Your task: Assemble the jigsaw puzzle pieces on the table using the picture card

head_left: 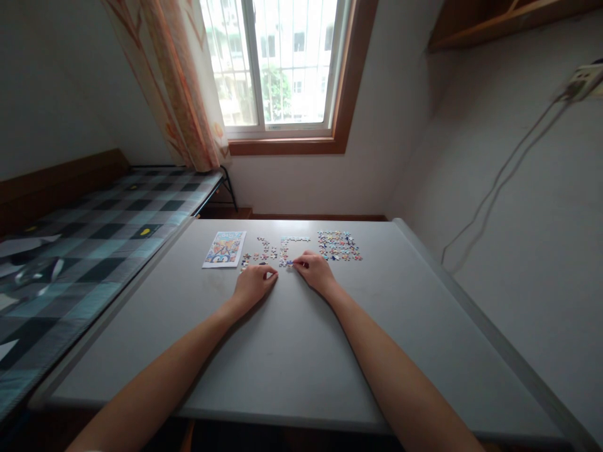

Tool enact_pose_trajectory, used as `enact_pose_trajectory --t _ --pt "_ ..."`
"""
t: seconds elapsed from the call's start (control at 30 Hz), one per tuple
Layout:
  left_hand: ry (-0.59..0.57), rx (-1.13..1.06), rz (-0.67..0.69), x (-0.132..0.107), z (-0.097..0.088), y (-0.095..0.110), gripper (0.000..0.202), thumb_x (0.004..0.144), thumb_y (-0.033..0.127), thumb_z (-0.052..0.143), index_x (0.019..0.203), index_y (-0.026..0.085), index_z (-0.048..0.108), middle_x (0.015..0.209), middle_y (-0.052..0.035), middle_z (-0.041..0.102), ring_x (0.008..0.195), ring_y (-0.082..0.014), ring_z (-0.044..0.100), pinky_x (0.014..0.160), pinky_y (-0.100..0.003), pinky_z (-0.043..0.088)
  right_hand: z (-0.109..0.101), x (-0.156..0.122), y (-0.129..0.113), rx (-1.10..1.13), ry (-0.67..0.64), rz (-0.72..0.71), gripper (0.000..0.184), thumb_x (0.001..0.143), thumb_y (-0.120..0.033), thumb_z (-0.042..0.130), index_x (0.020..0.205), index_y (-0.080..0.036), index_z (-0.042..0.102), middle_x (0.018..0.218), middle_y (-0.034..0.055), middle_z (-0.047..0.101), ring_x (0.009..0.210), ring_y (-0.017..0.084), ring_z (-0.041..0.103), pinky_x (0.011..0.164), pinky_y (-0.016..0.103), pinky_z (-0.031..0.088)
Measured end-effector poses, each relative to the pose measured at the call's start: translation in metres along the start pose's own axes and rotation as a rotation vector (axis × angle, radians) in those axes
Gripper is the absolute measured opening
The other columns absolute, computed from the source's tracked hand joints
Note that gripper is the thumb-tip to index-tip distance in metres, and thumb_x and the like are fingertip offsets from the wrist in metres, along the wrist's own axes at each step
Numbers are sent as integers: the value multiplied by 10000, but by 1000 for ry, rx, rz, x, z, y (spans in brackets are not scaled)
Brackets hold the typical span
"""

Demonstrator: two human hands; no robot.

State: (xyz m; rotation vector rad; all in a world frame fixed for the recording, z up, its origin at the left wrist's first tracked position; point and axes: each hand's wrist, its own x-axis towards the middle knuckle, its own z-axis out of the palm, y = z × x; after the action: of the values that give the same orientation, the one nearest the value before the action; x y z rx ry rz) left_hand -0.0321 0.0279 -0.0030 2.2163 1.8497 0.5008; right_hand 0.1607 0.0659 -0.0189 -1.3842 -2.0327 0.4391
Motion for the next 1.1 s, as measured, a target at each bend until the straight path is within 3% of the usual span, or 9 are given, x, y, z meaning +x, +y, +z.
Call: enact_pose_trajectory --t 0.2,0.63,1.1 --pt "-8 36 -36 -2 0 5 324 842 412 471 1032 275 696 747 -21 687 668 -149 586 610 -230 364 3 -1 -2 -13 -32 -76 143 816 -242 594 800 -229 735 772 14 632 694 114 569 675 213 395" --pt "9 13 -48 -2 5 3 322 844 449 470 979 283 711 742 -15 683 659 -142 577 583 -228 333 13 -1 1 55 -70 -173 135 826 -252 601 835 -231 734 791 11 619 690 104 560 678 207 399" --pt "34 44 -82 -2 2 10 315 854 444 469 967 281 714 802 -29 706 725 -160 605 618 -233 355 12 0 -1 97 -68 -151 132 818 -231 606 832 -231 737 772 14 612 701 110 561 690 213 411"
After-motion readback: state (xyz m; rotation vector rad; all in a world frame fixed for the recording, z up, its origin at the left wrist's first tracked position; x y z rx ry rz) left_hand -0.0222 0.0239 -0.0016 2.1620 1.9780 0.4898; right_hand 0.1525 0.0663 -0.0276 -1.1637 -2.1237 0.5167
